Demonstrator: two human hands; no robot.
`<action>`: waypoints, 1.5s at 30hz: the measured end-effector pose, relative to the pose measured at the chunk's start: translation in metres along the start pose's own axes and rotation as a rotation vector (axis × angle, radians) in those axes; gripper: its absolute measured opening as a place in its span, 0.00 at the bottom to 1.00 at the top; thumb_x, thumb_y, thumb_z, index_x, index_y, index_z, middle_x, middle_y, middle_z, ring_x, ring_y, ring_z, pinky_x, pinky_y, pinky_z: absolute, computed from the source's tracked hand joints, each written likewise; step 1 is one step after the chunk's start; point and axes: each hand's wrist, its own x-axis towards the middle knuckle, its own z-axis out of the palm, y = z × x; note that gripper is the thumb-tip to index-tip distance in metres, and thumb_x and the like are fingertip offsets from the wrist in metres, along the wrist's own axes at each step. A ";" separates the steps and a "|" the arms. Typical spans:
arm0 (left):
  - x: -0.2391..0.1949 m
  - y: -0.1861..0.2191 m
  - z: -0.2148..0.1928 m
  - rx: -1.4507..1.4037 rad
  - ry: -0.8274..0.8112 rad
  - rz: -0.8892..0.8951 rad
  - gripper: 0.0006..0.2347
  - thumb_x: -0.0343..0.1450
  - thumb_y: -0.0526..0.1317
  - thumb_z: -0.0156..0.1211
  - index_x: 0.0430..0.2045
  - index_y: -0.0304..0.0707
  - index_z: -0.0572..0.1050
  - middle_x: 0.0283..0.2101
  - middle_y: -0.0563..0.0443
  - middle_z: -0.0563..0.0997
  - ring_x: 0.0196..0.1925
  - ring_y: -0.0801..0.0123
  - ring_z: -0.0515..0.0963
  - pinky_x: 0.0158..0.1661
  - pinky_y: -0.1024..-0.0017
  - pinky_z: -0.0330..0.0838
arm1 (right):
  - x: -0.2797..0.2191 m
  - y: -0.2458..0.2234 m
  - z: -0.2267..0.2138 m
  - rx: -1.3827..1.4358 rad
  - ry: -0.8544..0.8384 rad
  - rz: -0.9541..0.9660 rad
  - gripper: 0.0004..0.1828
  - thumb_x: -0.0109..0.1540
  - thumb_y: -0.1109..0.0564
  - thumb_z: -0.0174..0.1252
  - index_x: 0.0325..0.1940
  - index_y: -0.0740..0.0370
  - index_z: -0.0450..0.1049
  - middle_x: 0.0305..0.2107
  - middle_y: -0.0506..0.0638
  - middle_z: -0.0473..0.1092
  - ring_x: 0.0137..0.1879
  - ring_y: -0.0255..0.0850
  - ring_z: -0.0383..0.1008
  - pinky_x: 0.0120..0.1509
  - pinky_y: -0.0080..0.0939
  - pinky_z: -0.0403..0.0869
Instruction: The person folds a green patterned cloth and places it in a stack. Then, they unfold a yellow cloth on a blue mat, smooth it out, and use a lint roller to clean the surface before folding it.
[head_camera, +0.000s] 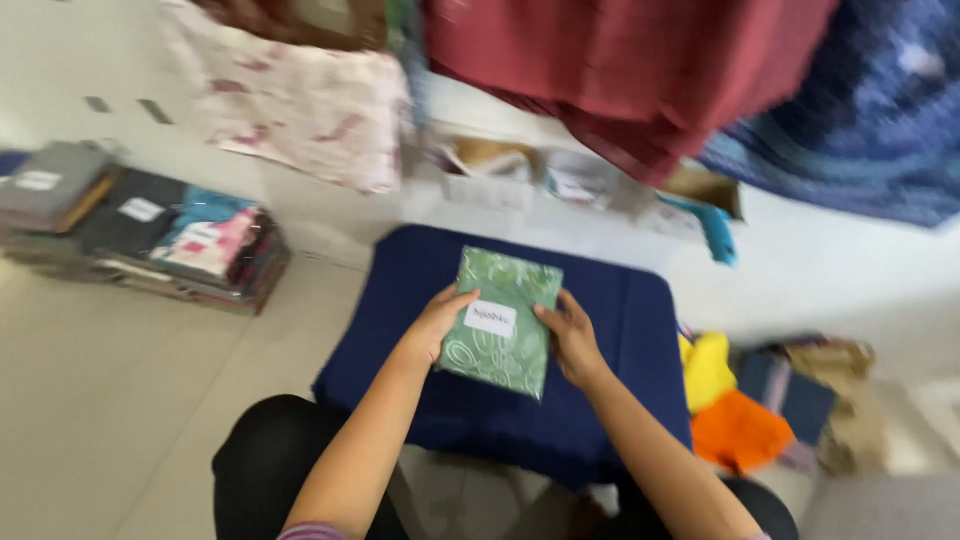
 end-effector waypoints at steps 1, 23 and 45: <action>-0.007 0.017 -0.005 -0.019 0.020 0.025 0.21 0.66 0.41 0.73 0.54 0.44 0.78 0.47 0.38 0.84 0.47 0.53 0.85 0.48 0.56 0.80 | 0.006 0.004 0.011 -0.014 -0.034 0.002 0.29 0.61 0.62 0.64 0.66 0.64 0.67 0.41 0.61 0.75 0.44 0.52 0.80 0.49 0.55 0.81; -0.111 0.124 -0.298 -0.803 0.542 0.465 0.15 0.61 0.38 0.68 0.40 0.40 0.76 0.38 0.50 0.82 0.38 0.62 0.83 0.37 0.66 0.76 | 0.045 0.163 0.294 0.013 -0.578 0.334 0.38 0.67 0.54 0.58 0.76 0.65 0.48 0.59 0.71 0.66 0.61 0.64 0.73 0.64 0.60 0.74; 0.185 0.138 -0.491 0.008 1.369 0.320 0.20 0.61 0.35 0.64 0.49 0.38 0.75 0.47 0.47 0.83 0.43 0.62 0.84 0.44 0.71 0.79 | 0.083 0.143 0.098 -0.721 -0.208 -0.252 0.16 0.60 0.62 0.62 0.53 0.65 0.80 0.33 0.53 0.82 0.35 0.36 0.81 0.43 0.31 0.80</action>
